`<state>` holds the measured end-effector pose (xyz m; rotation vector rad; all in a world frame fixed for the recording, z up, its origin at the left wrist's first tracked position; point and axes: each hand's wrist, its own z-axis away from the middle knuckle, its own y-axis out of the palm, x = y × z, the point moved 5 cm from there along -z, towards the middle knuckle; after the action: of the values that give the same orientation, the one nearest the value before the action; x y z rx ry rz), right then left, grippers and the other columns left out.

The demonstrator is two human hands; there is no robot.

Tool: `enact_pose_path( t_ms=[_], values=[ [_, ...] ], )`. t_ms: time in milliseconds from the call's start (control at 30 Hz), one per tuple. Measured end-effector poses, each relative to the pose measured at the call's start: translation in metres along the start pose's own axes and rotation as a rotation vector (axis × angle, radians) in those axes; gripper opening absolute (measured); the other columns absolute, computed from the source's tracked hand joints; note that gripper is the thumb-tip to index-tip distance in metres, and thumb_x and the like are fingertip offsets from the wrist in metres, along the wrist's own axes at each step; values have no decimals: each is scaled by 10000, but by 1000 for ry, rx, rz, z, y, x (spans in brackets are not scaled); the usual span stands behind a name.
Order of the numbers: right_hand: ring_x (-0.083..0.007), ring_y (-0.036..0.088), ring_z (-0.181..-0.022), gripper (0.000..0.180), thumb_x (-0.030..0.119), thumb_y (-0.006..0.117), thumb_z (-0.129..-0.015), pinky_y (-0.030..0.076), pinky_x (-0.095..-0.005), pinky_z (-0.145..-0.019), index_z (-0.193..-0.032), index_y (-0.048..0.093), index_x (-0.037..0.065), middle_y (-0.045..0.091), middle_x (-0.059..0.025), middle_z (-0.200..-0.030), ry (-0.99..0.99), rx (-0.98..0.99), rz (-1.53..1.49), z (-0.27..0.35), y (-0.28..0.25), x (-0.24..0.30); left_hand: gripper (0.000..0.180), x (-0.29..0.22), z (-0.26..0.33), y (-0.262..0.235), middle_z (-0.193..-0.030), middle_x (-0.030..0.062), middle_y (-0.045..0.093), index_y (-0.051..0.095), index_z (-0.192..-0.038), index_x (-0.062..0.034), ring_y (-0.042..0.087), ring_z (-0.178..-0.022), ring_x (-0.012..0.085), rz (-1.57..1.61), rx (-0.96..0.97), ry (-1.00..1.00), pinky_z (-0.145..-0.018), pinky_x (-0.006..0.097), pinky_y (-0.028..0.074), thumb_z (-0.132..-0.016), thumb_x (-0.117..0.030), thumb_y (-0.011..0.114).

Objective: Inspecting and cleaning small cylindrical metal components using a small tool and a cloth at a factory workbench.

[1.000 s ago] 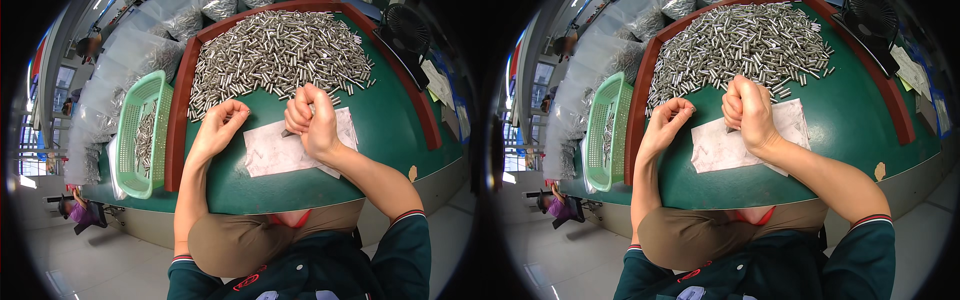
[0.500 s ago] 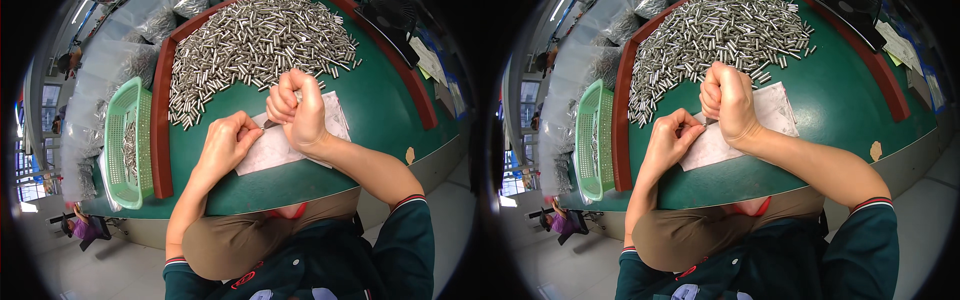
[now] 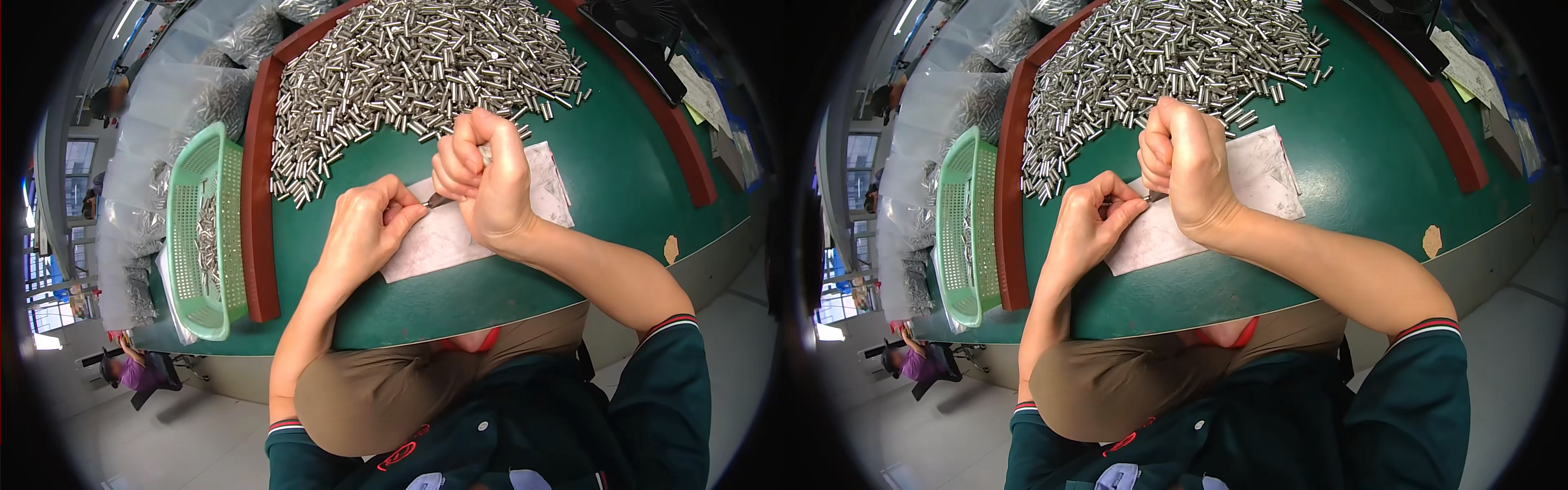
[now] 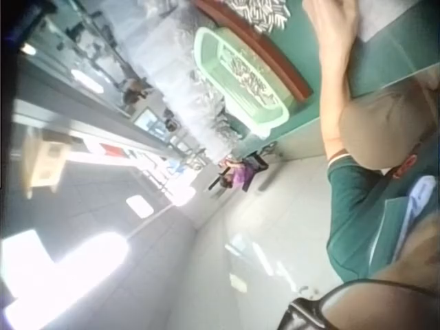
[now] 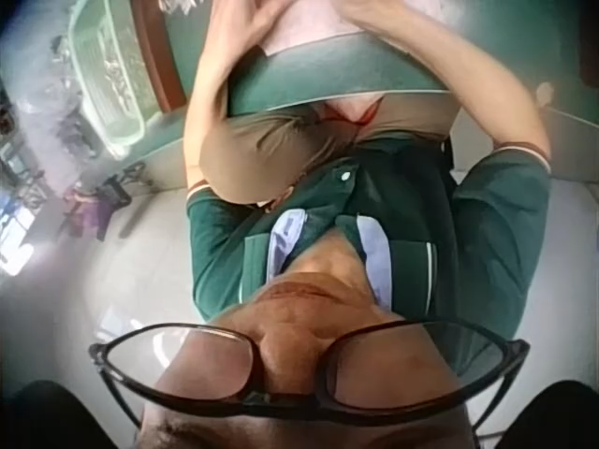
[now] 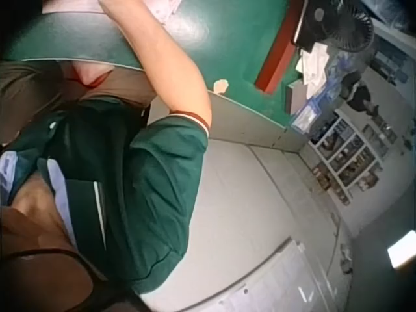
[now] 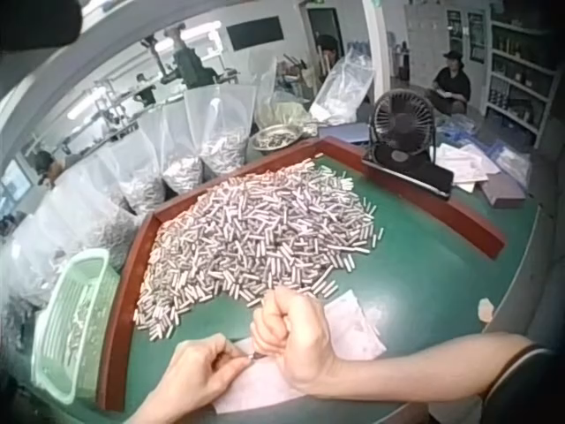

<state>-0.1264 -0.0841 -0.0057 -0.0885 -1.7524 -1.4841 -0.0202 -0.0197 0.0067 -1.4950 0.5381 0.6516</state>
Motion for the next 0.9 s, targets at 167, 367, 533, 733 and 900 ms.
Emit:
enact_pose_path(
  t_ms=[167,367,533,733,900],
  values=[
    [-65,184,-378,337,191,317,-830,159,-238,-363,-512,260,95,237,15,-433,-21,12,0,2,2,-1,113,-1,1,0,-503,97,510,564,-682,20,458,-428,157,-9,3,-13,-441,288,378,-701,-57,644],
    [-82,195,-414,394,254,288,-875,191,-240,-413,-512,278,101,248,13,-439,-126,45,234,13,12,1,126,-6,-1,1,-506,110,509,540,-661,31,467,-429,179,-5,11,-10,-442,301,378,-695,-41,638],
    [-75,206,-425,365,219,314,-860,195,-240,-419,-521,276,90,258,14,-449,-255,78,381,15,17,-3,129,-6,-2,1,-522,121,519,531,-653,30,488,-444,209,-12,-6,14,-449,312,384,-694,-37,633],
    [-73,197,-407,380,228,309,-874,189,-241,-406,-522,272,89,245,18,-446,-261,77,386,11,16,0,127,-8,0,-1,-541,136,521,529,-671,30,500,-466,231,-37,-11,10,-469,317,395,-708,-51,619],
    [-76,185,-395,397,261,299,-886,181,-240,-399,-525,270,100,242,18,-436,-89,101,261,9,11,1,130,14,-1,-3,-719,17,515,503,-812,-20,375,-536,48,803,62,-204,-482,181,318,-832,-139,552]
  ],
)
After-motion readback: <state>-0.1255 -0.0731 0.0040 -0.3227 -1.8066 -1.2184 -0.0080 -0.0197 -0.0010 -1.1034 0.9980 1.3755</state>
